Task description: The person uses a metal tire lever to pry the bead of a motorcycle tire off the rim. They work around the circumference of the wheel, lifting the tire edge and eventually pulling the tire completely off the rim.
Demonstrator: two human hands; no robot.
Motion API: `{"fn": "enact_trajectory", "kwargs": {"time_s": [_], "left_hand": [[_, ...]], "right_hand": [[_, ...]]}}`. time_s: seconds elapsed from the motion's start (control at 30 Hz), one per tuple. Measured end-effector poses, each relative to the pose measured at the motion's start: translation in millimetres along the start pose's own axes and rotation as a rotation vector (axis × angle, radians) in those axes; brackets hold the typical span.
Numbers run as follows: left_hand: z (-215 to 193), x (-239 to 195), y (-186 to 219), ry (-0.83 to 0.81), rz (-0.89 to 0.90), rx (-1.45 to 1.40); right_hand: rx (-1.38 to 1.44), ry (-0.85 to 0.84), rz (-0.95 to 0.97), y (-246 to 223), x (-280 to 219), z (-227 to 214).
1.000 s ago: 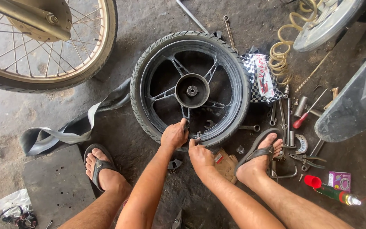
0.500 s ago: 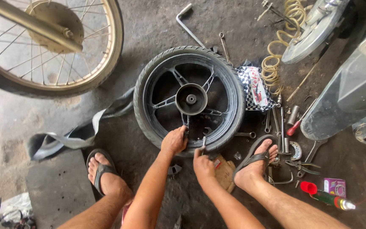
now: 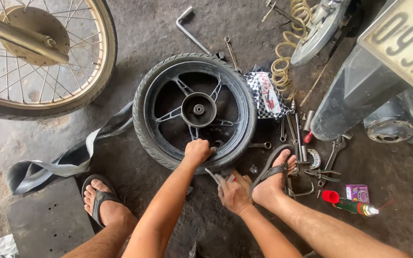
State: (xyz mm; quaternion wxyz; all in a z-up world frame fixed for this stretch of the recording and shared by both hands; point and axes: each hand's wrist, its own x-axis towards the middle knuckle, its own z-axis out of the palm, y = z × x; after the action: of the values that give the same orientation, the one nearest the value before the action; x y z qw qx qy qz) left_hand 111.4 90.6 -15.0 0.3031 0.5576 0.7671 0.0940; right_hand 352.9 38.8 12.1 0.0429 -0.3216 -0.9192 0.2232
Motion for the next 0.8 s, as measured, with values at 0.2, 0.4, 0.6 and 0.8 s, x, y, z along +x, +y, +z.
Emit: {"fn": "enact_trajectory", "kwargs": {"time_s": [0.2,0.4,0.6,0.8], "left_hand": [[32,49,-30,-0.507,-0.021,-0.452],[49,54,-43,-0.277,0.112,-0.086],[23,38,-29,-0.218,0.022,-0.149],[44,50,-43,-0.321,0.074,-0.449]], "right_hand": [[0.014,-0.131,-0.204,-11,-10,15],[0.016,-0.256,-0.189,-15,-7,39],[-0.001,-0.594,-0.134,-32,4,33],[0.117,0.062,-0.207,-5,21,22]]}}
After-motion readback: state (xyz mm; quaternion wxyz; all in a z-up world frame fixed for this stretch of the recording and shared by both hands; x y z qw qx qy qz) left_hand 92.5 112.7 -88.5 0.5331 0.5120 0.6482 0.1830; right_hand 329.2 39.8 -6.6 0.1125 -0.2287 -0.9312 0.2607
